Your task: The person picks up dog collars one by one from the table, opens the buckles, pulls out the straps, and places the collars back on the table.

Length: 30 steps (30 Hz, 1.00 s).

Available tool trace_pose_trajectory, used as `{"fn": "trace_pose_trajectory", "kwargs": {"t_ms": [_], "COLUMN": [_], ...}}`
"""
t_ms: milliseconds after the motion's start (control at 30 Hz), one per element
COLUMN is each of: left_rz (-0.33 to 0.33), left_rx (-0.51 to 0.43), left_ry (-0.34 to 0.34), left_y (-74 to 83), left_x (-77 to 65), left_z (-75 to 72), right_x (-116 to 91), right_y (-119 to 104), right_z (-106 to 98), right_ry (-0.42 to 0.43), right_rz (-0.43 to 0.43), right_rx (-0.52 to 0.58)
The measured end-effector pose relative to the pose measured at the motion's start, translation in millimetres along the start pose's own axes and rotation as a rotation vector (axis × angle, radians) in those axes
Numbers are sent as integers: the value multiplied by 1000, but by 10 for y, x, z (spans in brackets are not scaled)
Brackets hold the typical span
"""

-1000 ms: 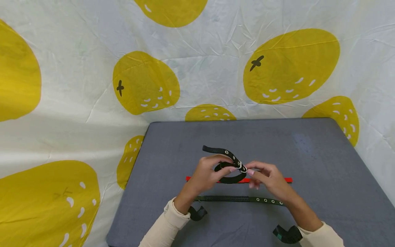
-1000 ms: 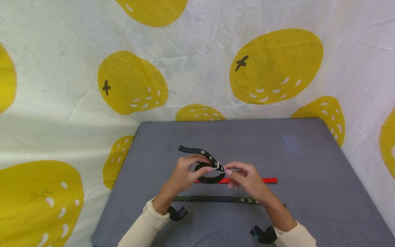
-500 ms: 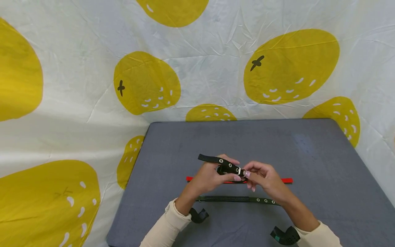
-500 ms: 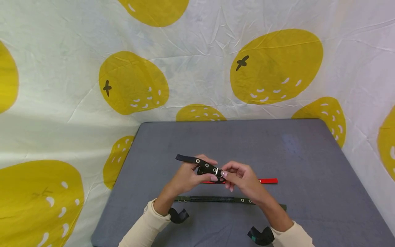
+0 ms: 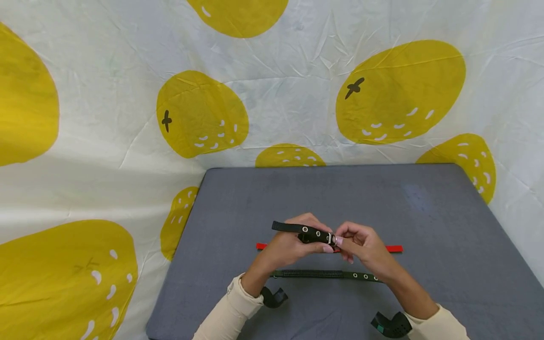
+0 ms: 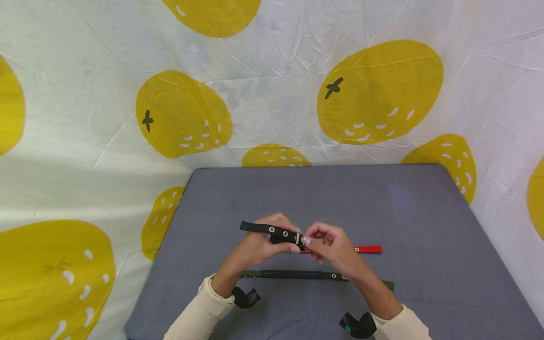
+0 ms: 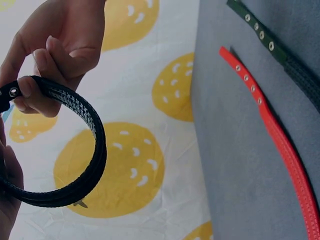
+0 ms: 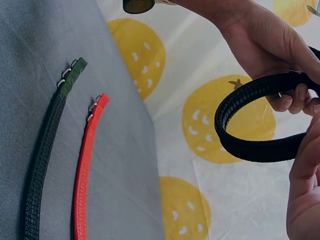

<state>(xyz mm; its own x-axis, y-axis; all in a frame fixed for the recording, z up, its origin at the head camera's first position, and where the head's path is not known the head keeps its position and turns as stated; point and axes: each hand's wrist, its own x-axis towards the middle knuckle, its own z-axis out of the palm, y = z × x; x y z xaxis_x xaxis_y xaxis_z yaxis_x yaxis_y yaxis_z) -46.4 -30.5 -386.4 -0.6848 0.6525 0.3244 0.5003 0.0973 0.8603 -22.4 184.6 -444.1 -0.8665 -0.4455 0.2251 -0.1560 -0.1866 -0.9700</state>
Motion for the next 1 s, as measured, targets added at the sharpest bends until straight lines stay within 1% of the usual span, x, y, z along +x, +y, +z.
{"fn": "trace_pose_trajectory", "kwargs": {"t_ms": [167, 400, 500, 567, 700, 767, 833, 1000], "left_rz": [59, 78, 78, 85, 120, 134, 136, 149], "left_rx": [35, 93, 97, 101, 102, 92, 85, 97], "left_ry": [18, 38, 46, 53, 62, 67, 70, 66], "left_y": [14, -12, -61, -123, -247, -270, -249, -57], "left_x": [1, -11, -19, -25, -37, -41, -40, -19], "left_z": [2, 18, 32, 44, 61, 62, 58, 21], "right_x": [1, -4, -12, -15, -21, -23, -25, -24], "right_y": [6, 12, 16, 20, 23, 24, 24, 37], "right_z": [-3, 1, 2, 1, -13, -23, -32, -45], "right_ry": [-2, 12, 21, 25, 53, 78, 106, 139], "right_rz": [-12, -5, 0, 1, 8, 17, 26, 27], "right_rx": [-5, -10, -14, -17, -38, -55, -75, -116]}}
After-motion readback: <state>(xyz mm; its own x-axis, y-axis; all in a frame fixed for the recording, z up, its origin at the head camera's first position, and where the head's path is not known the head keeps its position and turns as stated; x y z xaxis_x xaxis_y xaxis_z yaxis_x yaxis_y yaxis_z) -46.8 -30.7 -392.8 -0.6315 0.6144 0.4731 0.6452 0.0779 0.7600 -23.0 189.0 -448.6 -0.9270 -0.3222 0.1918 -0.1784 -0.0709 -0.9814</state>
